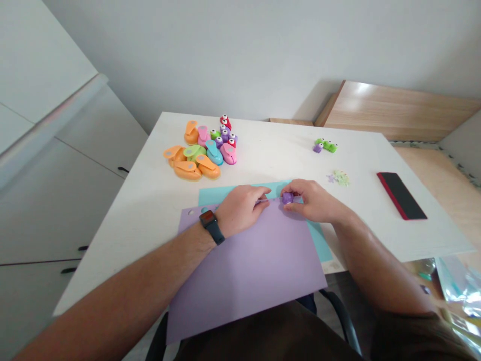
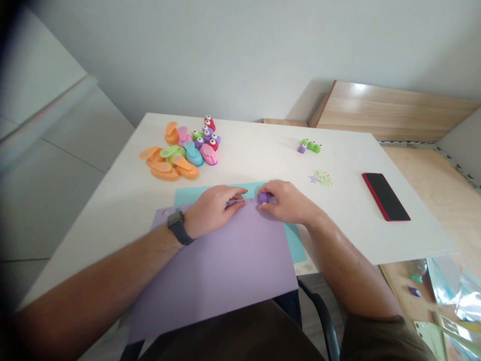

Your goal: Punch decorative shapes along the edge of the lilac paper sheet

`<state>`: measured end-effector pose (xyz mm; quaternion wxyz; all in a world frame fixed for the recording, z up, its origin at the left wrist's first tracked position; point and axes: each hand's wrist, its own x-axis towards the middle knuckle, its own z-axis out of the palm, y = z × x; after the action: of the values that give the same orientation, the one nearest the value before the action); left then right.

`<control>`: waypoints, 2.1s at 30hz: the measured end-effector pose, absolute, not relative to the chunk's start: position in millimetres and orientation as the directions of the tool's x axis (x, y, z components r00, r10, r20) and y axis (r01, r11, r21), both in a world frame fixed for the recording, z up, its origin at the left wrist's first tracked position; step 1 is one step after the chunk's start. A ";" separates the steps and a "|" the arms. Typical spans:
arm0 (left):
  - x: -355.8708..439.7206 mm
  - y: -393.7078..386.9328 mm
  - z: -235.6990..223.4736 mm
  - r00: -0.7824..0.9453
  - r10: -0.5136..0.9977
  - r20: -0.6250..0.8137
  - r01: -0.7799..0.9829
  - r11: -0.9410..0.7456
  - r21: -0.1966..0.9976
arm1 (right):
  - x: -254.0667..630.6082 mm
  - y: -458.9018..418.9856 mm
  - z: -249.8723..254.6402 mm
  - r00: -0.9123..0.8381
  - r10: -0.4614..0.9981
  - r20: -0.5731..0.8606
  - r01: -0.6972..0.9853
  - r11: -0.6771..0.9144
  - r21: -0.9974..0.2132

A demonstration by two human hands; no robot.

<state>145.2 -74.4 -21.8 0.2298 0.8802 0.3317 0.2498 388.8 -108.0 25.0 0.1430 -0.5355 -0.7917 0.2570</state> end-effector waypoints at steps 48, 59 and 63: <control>143.6 -75.7 -20.3 0.649 0.702 0.294 0.468 -0.673 0.573 | 427.5 -91.3 18.3 0.106 0.992 -0.070 0.391 -0.106 -0.914; 143.4 -75.6 -20.8 0.654 0.697 0.294 0.472 -0.680 0.562 | 418.2 -91.1 14.2 0.036 0.995 -0.094 0.394 -0.100 -0.914; 143.7 -75.9 -20.4 0.653 0.698 0.292 0.475 -0.679 0.560 | 436.1 -85.7 9.1 0.169 0.985 -0.043 0.525 -0.127 -0.841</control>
<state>143.7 -75.9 -20.4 0.2232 0.8814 0.3329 0.2501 436.1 -85.7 9.1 0.3549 -0.6772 -0.5574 0.3236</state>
